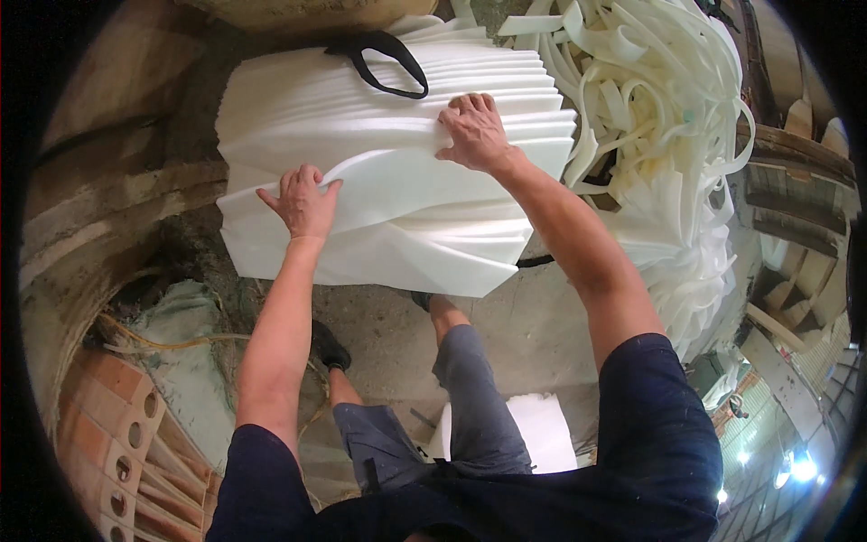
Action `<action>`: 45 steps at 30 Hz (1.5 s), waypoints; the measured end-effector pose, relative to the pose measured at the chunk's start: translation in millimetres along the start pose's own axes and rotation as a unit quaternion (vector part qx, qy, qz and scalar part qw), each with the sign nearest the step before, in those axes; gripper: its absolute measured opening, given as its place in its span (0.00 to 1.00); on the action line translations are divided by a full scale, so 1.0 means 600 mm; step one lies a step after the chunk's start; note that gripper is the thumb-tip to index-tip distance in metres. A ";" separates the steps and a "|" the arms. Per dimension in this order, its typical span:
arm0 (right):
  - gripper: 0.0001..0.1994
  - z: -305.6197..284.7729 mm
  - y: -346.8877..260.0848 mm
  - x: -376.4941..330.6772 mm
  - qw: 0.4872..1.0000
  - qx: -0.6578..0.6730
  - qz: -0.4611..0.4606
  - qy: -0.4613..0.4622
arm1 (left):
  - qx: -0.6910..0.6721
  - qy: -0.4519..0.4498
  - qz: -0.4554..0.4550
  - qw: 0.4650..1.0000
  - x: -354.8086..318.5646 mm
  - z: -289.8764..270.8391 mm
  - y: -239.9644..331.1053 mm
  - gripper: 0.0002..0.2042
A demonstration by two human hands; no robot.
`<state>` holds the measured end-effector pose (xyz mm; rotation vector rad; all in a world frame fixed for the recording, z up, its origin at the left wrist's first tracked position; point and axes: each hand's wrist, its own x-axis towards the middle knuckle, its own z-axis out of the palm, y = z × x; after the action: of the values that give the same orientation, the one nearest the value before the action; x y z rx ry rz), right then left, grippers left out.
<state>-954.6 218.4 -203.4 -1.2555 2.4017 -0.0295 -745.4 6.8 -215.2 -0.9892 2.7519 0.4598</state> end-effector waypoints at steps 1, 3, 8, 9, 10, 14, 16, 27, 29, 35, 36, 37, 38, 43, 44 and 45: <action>0.28 0.001 0.001 0.004 1.000 -0.011 -0.002 0.010 | 0.002 -0.009 -0.006 1.000 0.000 -0.002 -0.001 0.15; 0.29 0.006 0.011 0.014 0.999 -0.035 -0.003 0.032 | 0.004 -0.028 -0.014 1.000 0.001 -0.009 0.004 0.16; 0.33 -0.005 0.017 0.040 0.995 -0.069 -0.027 -0.068 | -0.003 0.002 -0.006 1.000 -0.010 -0.006 0.002 0.15; 0.33 0.005 0.017 0.036 0.997 -0.061 -0.031 -0.047 | -0.008 0.013 -0.007 1.000 -0.015 0.000 -0.001 0.15; 0.33 0.024 0.018 0.030 0.998 -0.052 -0.034 -0.027 | -0.012 0.016 -0.007 1.000 -0.019 0.005 -0.004 0.15; 0.31 0.039 0.016 0.002 0.998 -0.020 -0.050 0.015 | -0.012 0.020 -0.007 1.000 -0.034 0.005 -0.005 0.15; 0.29 0.032 0.011 -0.005 0.998 0.014 -0.064 0.021 | -0.010 0.016 -0.010 1.000 -0.041 0.008 -0.008 0.14; 0.24 -0.122 -0.117 -0.103 0.996 -0.006 -0.093 -0.014 | -0.095 0.159 -0.096 0.978 -0.146 -0.068 -0.027 0.25; 0.24 -0.178 -0.160 -0.142 0.997 0.000 -0.075 -0.021 | -0.209 0.164 -0.156 0.951 -0.197 -0.105 -0.015 0.34; 0.25 -0.297 -0.291 -0.256 0.991 0.102 -0.082 0.038 | -0.921 -0.112 -0.277 0.250 -0.348 -0.198 0.085 0.39; 0.26 -0.322 -0.322 -0.274 0.989 0.112 -0.086 0.035 | -0.925 -0.083 -0.259 0.266 -0.357 -0.212 0.091 0.38; 0.26 -0.348 -0.350 -0.290 0.988 0.122 -0.090 0.032 | -0.927 -0.055 -0.241 0.280 -0.360 -0.220 0.094 0.38; 0.27 -0.373 -0.373 -0.306 0.988 0.119 -0.096 0.026 | -0.929 -0.024 -0.224 0.293 -0.368 -0.232 0.095 0.38; 0.31 -0.503 -0.458 -0.379 0.968 0.142 -0.205 0.010 | -0.913 -0.035 -0.186 0.362 -0.437 -0.359 0.021 0.36; 0.33 -0.525 -0.478 -0.398 0.965 0.142 -0.222 0.002 | -0.912 -0.034 -0.166 0.373 -0.455 -0.386 0.009 0.35; 0.34 -0.543 -0.498 -0.414 0.961 0.141 -0.239 -0.003 | -0.916 -0.027 -0.151 0.372 -0.474 -0.407 -0.005 0.35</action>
<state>-721.6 180.5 245.4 -1.6500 1.9445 -0.4907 -542.6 87.5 89.5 -1.2595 0.5518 3.3169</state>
